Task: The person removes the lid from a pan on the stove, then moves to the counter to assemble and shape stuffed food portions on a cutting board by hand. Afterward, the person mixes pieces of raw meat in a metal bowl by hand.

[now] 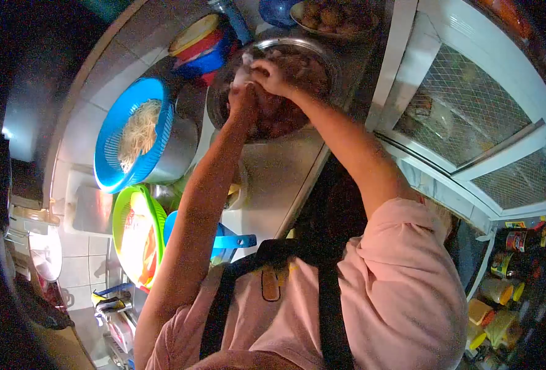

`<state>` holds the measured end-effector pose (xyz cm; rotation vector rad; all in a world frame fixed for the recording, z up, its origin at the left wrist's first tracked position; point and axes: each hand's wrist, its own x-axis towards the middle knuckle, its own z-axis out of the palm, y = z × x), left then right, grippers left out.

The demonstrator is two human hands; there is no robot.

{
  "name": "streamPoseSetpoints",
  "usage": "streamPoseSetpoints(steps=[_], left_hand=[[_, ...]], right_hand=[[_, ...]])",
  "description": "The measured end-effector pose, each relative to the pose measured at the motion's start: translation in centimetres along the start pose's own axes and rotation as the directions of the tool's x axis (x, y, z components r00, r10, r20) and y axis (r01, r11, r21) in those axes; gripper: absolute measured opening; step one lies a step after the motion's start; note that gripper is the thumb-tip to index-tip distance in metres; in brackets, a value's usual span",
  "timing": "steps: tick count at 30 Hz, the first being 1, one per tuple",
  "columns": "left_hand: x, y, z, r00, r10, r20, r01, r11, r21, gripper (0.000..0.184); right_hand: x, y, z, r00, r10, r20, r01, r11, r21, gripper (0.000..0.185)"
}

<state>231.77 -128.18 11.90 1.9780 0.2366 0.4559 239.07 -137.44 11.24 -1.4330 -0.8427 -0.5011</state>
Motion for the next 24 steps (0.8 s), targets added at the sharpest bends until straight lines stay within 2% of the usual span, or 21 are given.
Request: streamPoseSetpoints(steps=[1,2,3,4,5,6,7,8,9,10,11,12,14,15,16,17,18,20,21,23,24], left_hand=[[0.2,0.2,0.0,0.998,-0.04,0.042,0.049,0.968,-0.246,0.04],[0.4,0.2,0.1,0.993,-0.07,0.092,0.106,0.874,-0.475,0.042],[1.4,-0.7,0.5,0.993,-0.071,0.096,0.108,0.872,-0.477,0.042],[3.4,-3.0,1.4,0.989,-0.041,0.142,0.118,0.795,-0.595,0.042],[5.3,-5.4,2.2,0.984,-0.005,0.181,0.132,0.701,-0.701,0.042],[6.9,-8.0,3.1,0.983,-0.006,0.183,0.135,0.7,-0.702,0.042],[8.4,-10.8,3.9,0.988,-0.071,0.138,0.14,0.791,-0.596,0.035],[8.6,-11.3,4.1,0.988,-0.127,0.086,0.152,0.866,-0.476,0.028],[8.8,-11.8,4.3,0.988,-0.124,0.092,0.153,0.868,-0.473,0.028],[8.2,-10.8,4.1,0.995,0.1,-0.027,-0.103,0.954,-0.281,0.029],[7.4,-9.7,3.8,0.937,0.335,-0.095,-0.341,0.938,-0.055,0.031],[6.8,-8.4,3.9,0.937,0.336,-0.094,-0.342,0.938,-0.057,0.031],[5.6,-5.3,3.6,0.984,0.113,-0.136,-0.17,0.815,-0.553,0.032],[4.8,-4.2,3.0,0.983,0.116,-0.14,-0.175,0.817,-0.55,0.032],[3.7,-3.3,2.5,0.991,0.116,-0.068,-0.121,0.99,-0.075,0.03],[2.8,-2.4,2.0,0.997,0.08,-0.007,-0.069,0.905,0.421,0.029],[1.3,-0.8,1.0,0.996,0.086,-0.011,-0.073,0.905,0.419,0.029],[-1.3,2.0,-1.0,0.899,0.228,0.375,-0.412,0.73,0.545,0.029],[-1.1,1.9,-1.3,0.897,0.228,0.379,-0.416,0.724,0.549,0.029],[-0.8,1.6,-1.8,0.769,0.029,0.639,-0.589,0.418,0.691,0.031],[0.2,1.8,-1.6,0.772,0.031,0.635,-0.587,0.416,0.694,0.031]], right_hand=[[-0.4,-1.2,-0.6,0.995,-0.08,0.063,0.098,0.914,-0.394,0.027],[-0.7,-1.7,-1.0,0.98,-0.125,0.153,0.198,0.669,-0.716,0.03],[-0.9,3.1,-0.2,0.941,0.092,0.326,0.084,0.869,-0.487,0.041],[-0.9,1.7,-0.2,0.941,0.095,0.326,0.083,0.867,-0.491,0.041],[-0.6,-1.1,-0.1,0.859,0.428,0.279,-0.326,0.879,-0.347,0.048],[-0.3,-3.0,-0.2,0.648,0.704,0.291,-0.687,0.705,-0.176,0.056],[-0.1,-3.7,-0.6,0.647,0.706,0.289,-0.689,0.703,-0.175,0.056],[0.0,-4.1,-1.1,0.622,0.687,0.376,-0.699,0.703,-0.129,0.056],[0.1,-4.4,-1.5,0.598,0.659,0.457,-0.709,0.701,-0.083,0.055],[0.0,-4.1,-1.7,0.601,0.66,0.451,-0.709,0.701,-0.08,0.055],[-0.3,-3.2,-1.8,0.615,0.678,0.403,-0.745,0.667,0.015,0.053],[-0.5,-2.4,-1.8,0.623,0.696,0.356,-0.768,0.631,0.111,0.051],[-0.6,-0.8,-1.3,0.626,0.731,0.272,-0.776,0.551,0.307,0.048],[-0.6,-0.3,-1.1,0.62,0.749,0.232,-0.762,0.506,0.404,0.047],[-0.4,-0.3,-1.1,0.622,0.747,0.236,-0.762,0.508,0.403,0.047],[-0.2,-0.4,-1.2,0.605,0.762,0.231,-0.774,0.493,0.398,0.047],[0.1,-0.4,-1.4,0.587,0.777,0.226,-0.784,0.478,0.396,0.047],[0.5,-0.6,-1.7,0.55,0.808,0.213,-0.804,0.443,0.396,0.046],[0.5,-0.8,-1.6,0.528,0.824,0.206,-0.813,0.421,0.402,0.046],[0.2,-1.1,-1.5,0.477,0.856,0.202,-0.836,0.37,0.405,0.047],[0.4,-1.2,-1.5,0.456,0.868,0.199,-0.845,0.351,0.403,0.047]])
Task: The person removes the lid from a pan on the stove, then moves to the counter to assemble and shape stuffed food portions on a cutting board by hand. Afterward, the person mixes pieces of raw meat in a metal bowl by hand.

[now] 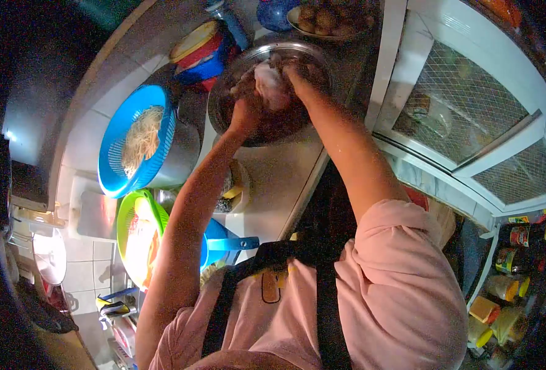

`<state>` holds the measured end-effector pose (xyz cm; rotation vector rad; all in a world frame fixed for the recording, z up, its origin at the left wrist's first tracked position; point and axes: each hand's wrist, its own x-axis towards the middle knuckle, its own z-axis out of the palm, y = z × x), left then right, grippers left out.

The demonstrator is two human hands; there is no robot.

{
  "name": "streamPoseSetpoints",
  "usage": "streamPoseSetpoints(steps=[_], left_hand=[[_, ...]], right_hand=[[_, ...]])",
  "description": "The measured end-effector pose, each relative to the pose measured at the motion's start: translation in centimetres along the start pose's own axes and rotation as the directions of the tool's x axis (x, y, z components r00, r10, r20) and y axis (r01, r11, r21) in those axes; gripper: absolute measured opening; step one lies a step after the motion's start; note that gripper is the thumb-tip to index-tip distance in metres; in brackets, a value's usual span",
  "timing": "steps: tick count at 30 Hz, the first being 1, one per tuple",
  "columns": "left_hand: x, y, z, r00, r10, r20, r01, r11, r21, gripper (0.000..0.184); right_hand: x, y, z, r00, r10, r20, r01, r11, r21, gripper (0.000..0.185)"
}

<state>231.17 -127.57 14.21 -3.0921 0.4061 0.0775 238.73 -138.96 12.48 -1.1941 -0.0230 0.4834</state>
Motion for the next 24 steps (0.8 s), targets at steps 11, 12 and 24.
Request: streamPoseSetpoints(steps=[11,12,24], left_hand=[[1.1,-1.5,2.2,0.947,-0.038,-0.318,-0.319,-0.21,-0.924,0.052],[0.9,-1.6,2.6,0.95,-0.04,-0.311,-0.312,-0.214,-0.926,0.052],[-0.6,-1.2,2.3,1.0,-0.018,0.012,0.02,0.582,-0.813,0.054]], right_hand=[[1.1,1.7,-1.0,0.974,0.0,0.228,0.153,0.74,-0.655,0.059],[1.9,2.3,-1.4,0.978,0.067,0.199,0.1,0.685,-0.722,0.057],[3.2,5.5,-0.7,0.462,-0.872,0.159,-0.061,-0.21,-0.976,0.037]])
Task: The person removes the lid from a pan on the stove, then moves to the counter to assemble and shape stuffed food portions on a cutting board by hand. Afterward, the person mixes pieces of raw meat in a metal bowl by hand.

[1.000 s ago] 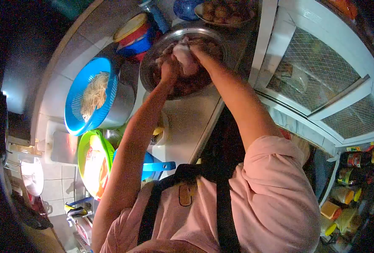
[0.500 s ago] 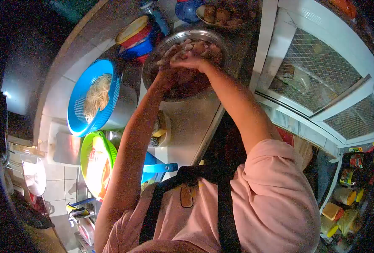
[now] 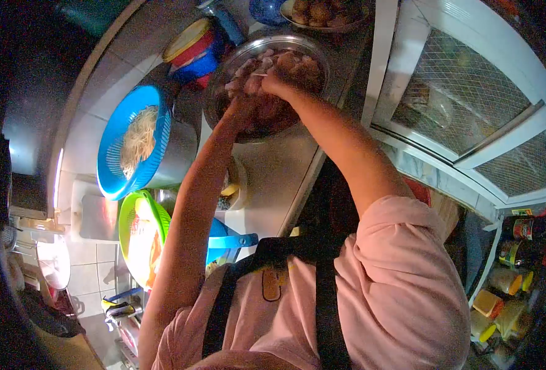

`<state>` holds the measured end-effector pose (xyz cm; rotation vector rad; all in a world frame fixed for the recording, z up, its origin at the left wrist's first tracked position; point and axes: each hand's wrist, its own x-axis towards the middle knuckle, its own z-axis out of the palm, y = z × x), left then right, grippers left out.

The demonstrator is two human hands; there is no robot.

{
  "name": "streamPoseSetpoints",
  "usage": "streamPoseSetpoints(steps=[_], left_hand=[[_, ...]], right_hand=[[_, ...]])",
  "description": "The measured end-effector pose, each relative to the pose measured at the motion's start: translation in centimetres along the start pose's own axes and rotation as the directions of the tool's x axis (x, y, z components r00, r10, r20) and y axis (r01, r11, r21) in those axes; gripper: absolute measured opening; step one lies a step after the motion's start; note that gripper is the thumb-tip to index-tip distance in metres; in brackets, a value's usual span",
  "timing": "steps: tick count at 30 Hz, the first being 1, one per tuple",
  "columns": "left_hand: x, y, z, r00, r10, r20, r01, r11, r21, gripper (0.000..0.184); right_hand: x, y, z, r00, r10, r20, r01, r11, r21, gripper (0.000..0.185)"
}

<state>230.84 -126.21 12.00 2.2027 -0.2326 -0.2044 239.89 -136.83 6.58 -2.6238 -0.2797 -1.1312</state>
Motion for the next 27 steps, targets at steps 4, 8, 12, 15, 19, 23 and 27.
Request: streamPoseSetpoints(steps=[4,8,12,15,19,23,27], left_hand=[[0.9,0.6,0.6,0.986,-0.018,-0.168,-0.041,0.938,-0.344,0.053],[3.0,0.7,1.1,0.95,-0.087,-0.3,-0.132,0.757,-0.64,0.052],[7.1,-6.3,0.7,0.893,0.075,-0.444,-0.392,0.615,-0.685,0.043],[6.2,-3.4,0.7,0.809,0.134,-0.573,-0.338,0.902,-0.267,0.041],[6.5,-2.5,1.6,0.796,0.055,-0.603,-0.367,0.836,-0.408,0.047],[9.4,-8.6,-0.4,0.633,0.675,-0.38,-0.293,0.662,0.69,0.038],[5.6,-4.2,-0.9,0.908,0.188,-0.373,-0.255,0.957,-0.138,0.036]], right_hand=[[2.0,-0.6,-4.7,0.697,-0.088,0.711,-0.631,0.394,0.668,0.036],[0.8,0.6,3.0,0.653,-0.053,0.756,-0.722,0.258,0.642,0.032],[1.6,0.0,-0.6,0.825,-0.009,0.564,-0.423,0.652,0.629,0.035],[1.8,0.3,-1.6,0.908,-0.049,0.416,-0.185,0.845,0.502,0.037],[2.7,1.3,-2.8,0.891,-0.129,0.435,-0.089,0.891,0.445,0.03],[2.8,1.7,-3.7,0.74,-0.164,0.653,-0.36,0.723,0.589,0.029],[0.5,2.7,0.4,0.662,-0.266,0.701,-0.526,0.501,0.687,0.024]])
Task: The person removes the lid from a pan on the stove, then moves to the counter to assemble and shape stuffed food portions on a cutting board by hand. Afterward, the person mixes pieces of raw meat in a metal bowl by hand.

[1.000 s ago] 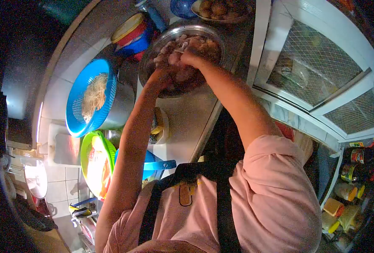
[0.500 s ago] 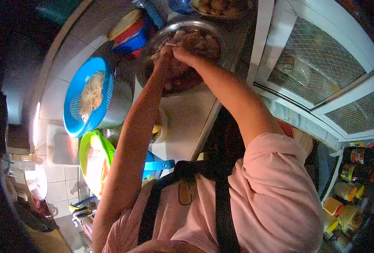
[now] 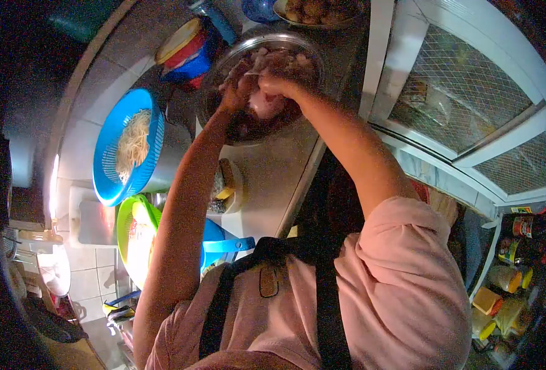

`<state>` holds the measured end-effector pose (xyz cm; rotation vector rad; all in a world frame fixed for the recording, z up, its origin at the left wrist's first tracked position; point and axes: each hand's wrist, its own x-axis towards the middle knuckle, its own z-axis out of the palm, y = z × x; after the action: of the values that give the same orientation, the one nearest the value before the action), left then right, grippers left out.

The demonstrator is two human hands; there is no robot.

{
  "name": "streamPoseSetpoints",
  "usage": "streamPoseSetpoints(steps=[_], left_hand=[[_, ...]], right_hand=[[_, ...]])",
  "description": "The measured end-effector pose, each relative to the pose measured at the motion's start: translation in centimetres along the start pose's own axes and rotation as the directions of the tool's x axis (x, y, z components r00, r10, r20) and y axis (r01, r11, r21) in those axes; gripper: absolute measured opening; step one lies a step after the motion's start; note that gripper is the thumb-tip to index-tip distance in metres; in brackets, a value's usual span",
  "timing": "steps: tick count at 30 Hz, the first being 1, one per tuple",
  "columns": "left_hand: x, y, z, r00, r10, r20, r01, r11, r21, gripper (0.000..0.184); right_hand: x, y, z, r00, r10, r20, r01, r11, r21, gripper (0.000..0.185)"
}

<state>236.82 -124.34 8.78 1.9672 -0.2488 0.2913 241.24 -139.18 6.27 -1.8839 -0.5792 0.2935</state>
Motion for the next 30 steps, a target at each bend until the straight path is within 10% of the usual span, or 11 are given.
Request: streamPoseSetpoints(steps=[3,5,6,8,13,14,15,17,20,27,30], left_hand=[[0.9,-2.4,-1.6,0.857,0.514,0.044,-0.464,0.73,0.502,0.033],[-0.6,0.8,-1.8,0.912,0.407,0.05,-0.387,0.817,0.426,0.04],[-1.2,4.6,-1.7,0.909,0.414,0.04,-0.39,0.813,0.433,0.04],[-1.8,12.1,-1.8,0.934,-0.352,-0.062,0.164,0.269,0.949,0.039],[5.2,-12.9,-1.3,0.993,-0.105,0.054,0.114,0.975,-0.192,0.041],[6.2,-11.5,-0.5,0.935,-0.173,0.31,0.341,0.679,-0.65,0.042],[4.4,-10.7,-0.9,0.937,-0.165,0.309,0.335,0.68,-0.652,0.042],[2.7,-1.1,-0.6,0.946,-0.321,-0.029,0.318,0.944,-0.082,0.038],[2.8,3.4,-1.3,0.939,-0.343,-0.006,0.335,0.921,-0.2,0.037],[2.1,4.0,-1.6,0.885,-0.452,0.11,0.436,0.724,-0.534,0.037],[1.8,3.0,-2.5,0.978,0.129,-0.165,-0.068,0.941,0.333,0.039]], right_hand=[[1.6,3.8,-1.3,0.95,-0.311,-0.037,0.303,0.883,0.358,0.021],[-3.2,-7.4,-2.1,0.788,-0.04,0.615,0.566,0.442,-0.696,0.021],[-4.3,-8.5,-1.8,0.945,-0.029,0.325,0.266,0.645,-0.716,0.026],[-3.7,-10.4,-4.3,0.957,-0.065,0.282,0.245,0.702,-0.668,0.029],[10.0,10.7,-3.8,0.831,-0.341,-0.439,0.084,0.858,-0.507,0.037],[8.0,3.1,-5.6,0.976,0.206,0.07,-0.101,0.716,-0.691,0.034],[8.2,4.3,-4.9,0.977,0.202,0.065,-0.101,0.712,-0.695,0.034],[10.6,11.8,-2.2,0.968,0.152,0.197,-0.24,0.787,0.569,0.027],[15.5,14.5,-2.7,0.943,0.062,0.328,0.052,0.944,-0.326,0.026],[4.2,-4.6,-4.2,0.99,-0.143,0.021,0.124,0.77,-0.626,0.04],[1.0,-9.6,-5.2,0.999,0.034,-0.025,-0.04,0.944,-0.326,0.051]])
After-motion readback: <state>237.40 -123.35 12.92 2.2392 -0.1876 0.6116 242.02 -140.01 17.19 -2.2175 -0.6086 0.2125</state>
